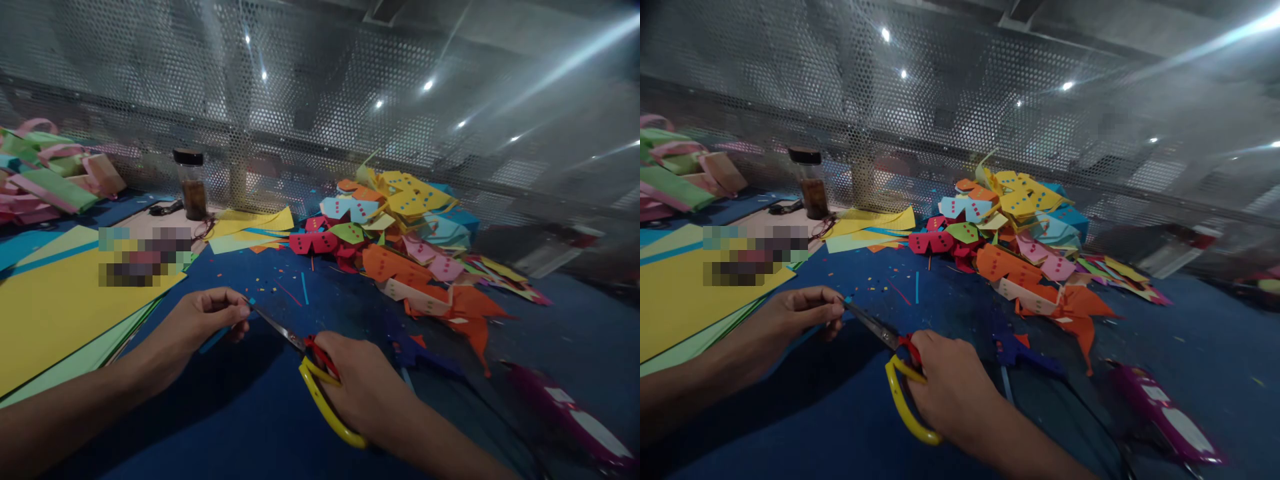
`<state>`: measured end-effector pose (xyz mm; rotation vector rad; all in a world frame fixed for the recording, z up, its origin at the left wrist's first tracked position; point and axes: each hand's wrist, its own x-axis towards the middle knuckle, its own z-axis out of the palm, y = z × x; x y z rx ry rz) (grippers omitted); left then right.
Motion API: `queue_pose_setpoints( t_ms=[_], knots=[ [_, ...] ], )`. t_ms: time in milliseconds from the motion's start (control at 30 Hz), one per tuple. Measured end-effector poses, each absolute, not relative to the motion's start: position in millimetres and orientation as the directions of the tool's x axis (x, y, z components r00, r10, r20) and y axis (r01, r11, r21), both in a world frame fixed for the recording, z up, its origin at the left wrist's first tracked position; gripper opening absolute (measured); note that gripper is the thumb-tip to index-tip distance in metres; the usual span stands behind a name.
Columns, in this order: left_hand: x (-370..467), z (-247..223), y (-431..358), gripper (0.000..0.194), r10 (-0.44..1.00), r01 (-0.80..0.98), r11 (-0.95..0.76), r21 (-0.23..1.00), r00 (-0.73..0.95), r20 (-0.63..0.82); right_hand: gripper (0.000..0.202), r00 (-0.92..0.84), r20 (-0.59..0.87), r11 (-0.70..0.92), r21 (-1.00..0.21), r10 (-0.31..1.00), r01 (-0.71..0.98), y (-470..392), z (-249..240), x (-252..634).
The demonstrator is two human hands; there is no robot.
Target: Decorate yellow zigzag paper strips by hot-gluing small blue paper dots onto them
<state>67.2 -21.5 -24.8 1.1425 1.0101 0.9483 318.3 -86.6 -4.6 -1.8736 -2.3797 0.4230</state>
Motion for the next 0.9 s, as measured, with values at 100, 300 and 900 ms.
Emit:
queue_pose_setpoints(
  t_ms=[100, 300, 900],
  knots=[
    [68.2, -24.0, -20.5, 0.023, 0.952, -0.081, 0.173, 0.982, 0.271, -0.145, 0.014, -0.233, -0.119, 0.199, -0.243, 0.965, 0.949, -86.1, -3.5, 317.2],
    [67.4, -24.4, -21.3, 0.025, 0.950, -0.092, 0.196, 0.976, 0.263, -0.166, 0.015, -0.232, -0.095, 0.202, -0.251, 0.968, 0.947, -84.0, -4.6, 318.6],
    [65.0, -26.7, -20.8, 0.024, 0.953, -0.088, 0.206, 0.975, 0.244, -0.180, 0.015, -0.245, -0.087, 0.217, -0.254, 0.966, 0.943, -82.4, -6.2, 320.3]
  ],
)
